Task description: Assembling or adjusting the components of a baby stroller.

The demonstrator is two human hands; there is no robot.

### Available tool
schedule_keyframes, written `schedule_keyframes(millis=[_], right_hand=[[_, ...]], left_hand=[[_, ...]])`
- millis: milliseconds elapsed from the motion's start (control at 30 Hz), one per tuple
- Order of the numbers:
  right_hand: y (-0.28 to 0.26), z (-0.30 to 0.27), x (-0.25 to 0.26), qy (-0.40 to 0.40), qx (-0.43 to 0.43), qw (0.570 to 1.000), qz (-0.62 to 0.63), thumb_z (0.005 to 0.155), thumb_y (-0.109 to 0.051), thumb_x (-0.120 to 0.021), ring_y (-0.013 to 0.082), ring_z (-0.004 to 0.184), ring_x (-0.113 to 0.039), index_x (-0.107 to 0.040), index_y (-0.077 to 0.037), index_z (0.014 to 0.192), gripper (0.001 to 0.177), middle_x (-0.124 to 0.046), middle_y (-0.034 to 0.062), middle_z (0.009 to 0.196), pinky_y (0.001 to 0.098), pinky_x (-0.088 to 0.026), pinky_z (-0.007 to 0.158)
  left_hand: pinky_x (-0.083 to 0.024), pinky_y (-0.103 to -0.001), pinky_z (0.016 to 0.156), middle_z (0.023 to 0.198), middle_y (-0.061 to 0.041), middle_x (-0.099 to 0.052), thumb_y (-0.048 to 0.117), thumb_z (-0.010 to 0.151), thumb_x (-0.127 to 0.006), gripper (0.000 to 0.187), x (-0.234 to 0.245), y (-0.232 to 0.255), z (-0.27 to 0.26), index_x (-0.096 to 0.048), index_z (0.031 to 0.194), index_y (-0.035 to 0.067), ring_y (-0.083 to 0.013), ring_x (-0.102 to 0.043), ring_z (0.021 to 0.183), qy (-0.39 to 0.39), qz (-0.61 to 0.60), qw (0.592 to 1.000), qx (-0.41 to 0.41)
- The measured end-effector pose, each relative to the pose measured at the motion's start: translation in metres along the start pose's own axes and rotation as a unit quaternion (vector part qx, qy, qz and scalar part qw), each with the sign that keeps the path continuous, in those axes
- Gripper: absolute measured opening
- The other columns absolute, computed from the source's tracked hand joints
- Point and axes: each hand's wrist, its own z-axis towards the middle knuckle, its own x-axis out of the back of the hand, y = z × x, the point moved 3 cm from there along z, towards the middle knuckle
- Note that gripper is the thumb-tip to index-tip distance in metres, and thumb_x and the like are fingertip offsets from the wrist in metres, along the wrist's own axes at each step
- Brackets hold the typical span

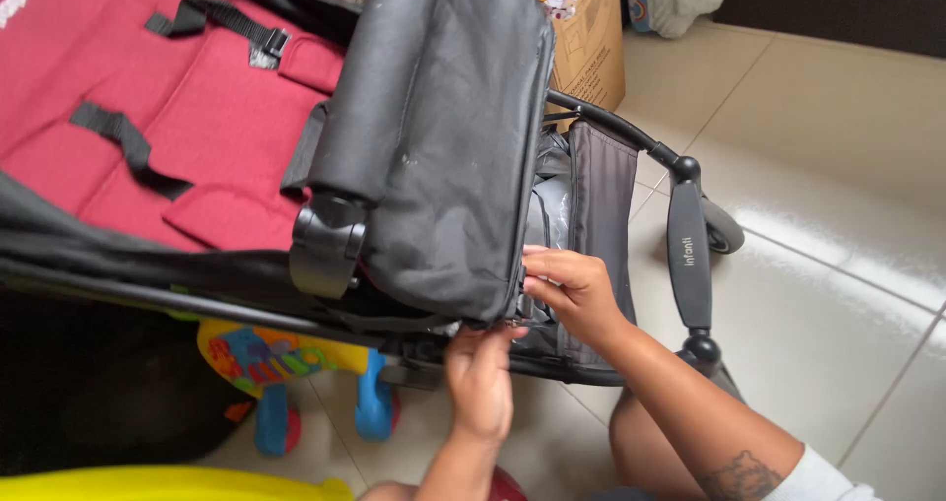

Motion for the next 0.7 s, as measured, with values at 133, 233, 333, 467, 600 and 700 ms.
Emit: schedule_keyframes(millis=[133,233,333,467,600,700], right_hand=[[-0.012,0.010,0.004,0.026,0.016,1.000,-0.006,0.080,-0.004,-0.082,0.0151,0.075,-0.076,-0.073,-0.001,0.097,0.020,-0.078,0.0081,0.091,0.0485,-0.051,0.114],[-0.016,0.012,0.006,0.052,0.015,0.998,-0.010,0.079,-0.005,-0.085,0.0163,0.080,-0.075,-0.073,-0.003,0.092,0.017,-0.076,0.0047,0.086,0.0492,-0.053,0.115],[-0.029,0.021,0.013,0.054,0.076,0.993,-0.066,0.077,-0.009,-0.086,0.0173,0.084,-0.075,-0.072,-0.004,0.089,0.020,-0.076,0.0055,0.087,0.0495,-0.051,0.114],[-0.040,0.030,0.023,0.001,0.078,0.993,-0.092,0.078,-0.014,-0.086,0.0180,0.079,-0.074,-0.072,-0.006,0.087,0.018,-0.075,0.0030,0.083,0.0449,-0.054,0.110],[-0.053,0.052,0.032,-0.143,0.059,0.985,-0.076,0.087,-0.017,-0.081,0.0224,0.085,-0.072,-0.069,-0.006,0.090,0.016,-0.071,0.0039,0.085,0.0363,-0.059,0.100],[-0.048,0.059,0.037,-0.222,-0.019,0.974,-0.044,0.091,-0.014,-0.076,0.0219,0.086,-0.071,-0.068,-0.005,0.093,0.012,-0.070,0.0052,0.088,0.0330,-0.056,0.079]], left_hand=[[-0.054,-0.038,0.090,0.108,-0.006,-0.073,-0.002,0.091,-0.061,0.022,-0.008,-0.010,0.004,-0.071,0.109,0.004,-0.0188,-0.067,0.102,-0.016,-0.147,0.986,0.076],[-0.052,-0.039,0.094,0.112,-0.008,-0.072,-0.002,0.094,-0.063,0.020,-0.002,-0.022,0.002,-0.071,0.112,0.003,-0.0219,-0.066,0.106,-0.041,-0.187,0.977,0.095],[-0.050,-0.039,0.096,0.115,-0.008,-0.071,-0.004,0.095,-0.064,0.022,0.001,-0.026,0.003,-0.071,0.115,0.003,-0.0225,-0.065,0.106,-0.053,-0.198,0.974,0.092],[-0.048,-0.040,0.101,0.118,-0.007,-0.071,-0.001,0.096,-0.063,0.024,-0.005,-0.026,0.007,-0.069,0.118,0.004,-0.0212,-0.064,0.111,-0.083,-0.178,0.979,0.061],[-0.046,-0.038,0.107,0.122,-0.005,-0.069,0.005,0.098,-0.064,0.024,-0.010,-0.026,0.022,-0.066,0.122,0.004,-0.0188,-0.061,0.114,-0.099,-0.159,0.982,0.011],[-0.046,-0.038,0.103,0.122,-0.004,-0.067,0.012,0.097,-0.067,0.028,-0.015,-0.033,0.027,-0.064,0.124,0.005,-0.0177,-0.060,0.111,-0.099,-0.202,0.974,0.040]])
